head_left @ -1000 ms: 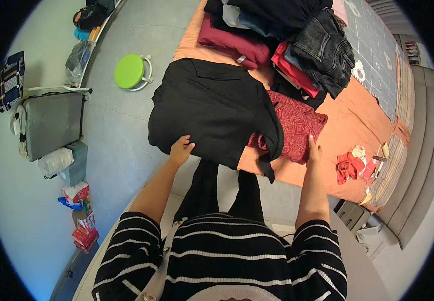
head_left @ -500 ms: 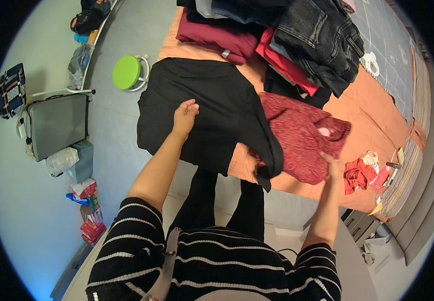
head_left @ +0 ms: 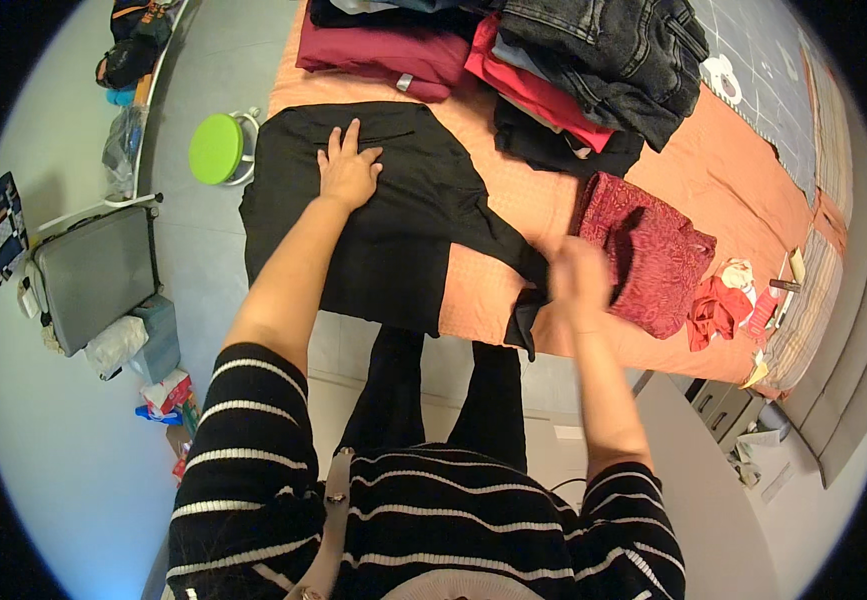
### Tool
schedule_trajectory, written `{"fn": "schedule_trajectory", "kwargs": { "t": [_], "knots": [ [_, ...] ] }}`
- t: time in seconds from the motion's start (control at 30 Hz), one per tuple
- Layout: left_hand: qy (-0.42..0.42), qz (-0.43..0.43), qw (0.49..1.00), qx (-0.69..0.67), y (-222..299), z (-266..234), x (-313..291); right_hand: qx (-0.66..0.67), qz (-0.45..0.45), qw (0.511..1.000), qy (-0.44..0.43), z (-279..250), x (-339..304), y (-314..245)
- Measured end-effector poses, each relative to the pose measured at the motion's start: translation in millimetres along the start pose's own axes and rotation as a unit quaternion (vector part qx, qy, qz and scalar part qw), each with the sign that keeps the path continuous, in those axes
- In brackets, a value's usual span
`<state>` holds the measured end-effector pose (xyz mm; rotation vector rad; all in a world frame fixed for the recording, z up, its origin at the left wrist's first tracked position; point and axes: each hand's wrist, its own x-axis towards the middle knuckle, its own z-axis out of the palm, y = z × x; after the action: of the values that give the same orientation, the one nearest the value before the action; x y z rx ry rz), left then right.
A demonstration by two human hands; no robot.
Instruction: The person folds various garments, including light blue jeans, dark jeans, a red patterned top, and a black shirt, on a bed. After folding, the person places the clothes into a white wardrobe.
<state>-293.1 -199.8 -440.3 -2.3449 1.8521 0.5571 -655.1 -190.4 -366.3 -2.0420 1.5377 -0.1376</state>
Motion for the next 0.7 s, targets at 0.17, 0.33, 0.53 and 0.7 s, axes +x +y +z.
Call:
{"fn": "schedule_trajectory", "kwargs": {
  "t": [0.17,0.33,0.53,0.7],
  "knots": [
    [-0.048,0.031,0.985,0.162,-16.8,-6.0,41.0,-0.054,0.015,0.998,0.012,96.8,11.3,-23.5],
    [0.215,0.110,0.970,-0.015,-56.9,-37.8,112.3,0.085,0.116,0.989,-0.041,99.0,19.1,2.6],
    [0.066,0.129,0.981,-0.132,-85.1,-50.7,146.9,0.463,0.367,0.773,-0.231,57.2,-13.8,23.5],
    [0.209,0.100,0.938,-0.259,-79.7,-26.1,95.2,0.560,0.329,0.722,-0.238,4.2,-38.3,-27.2]
  ]
}}
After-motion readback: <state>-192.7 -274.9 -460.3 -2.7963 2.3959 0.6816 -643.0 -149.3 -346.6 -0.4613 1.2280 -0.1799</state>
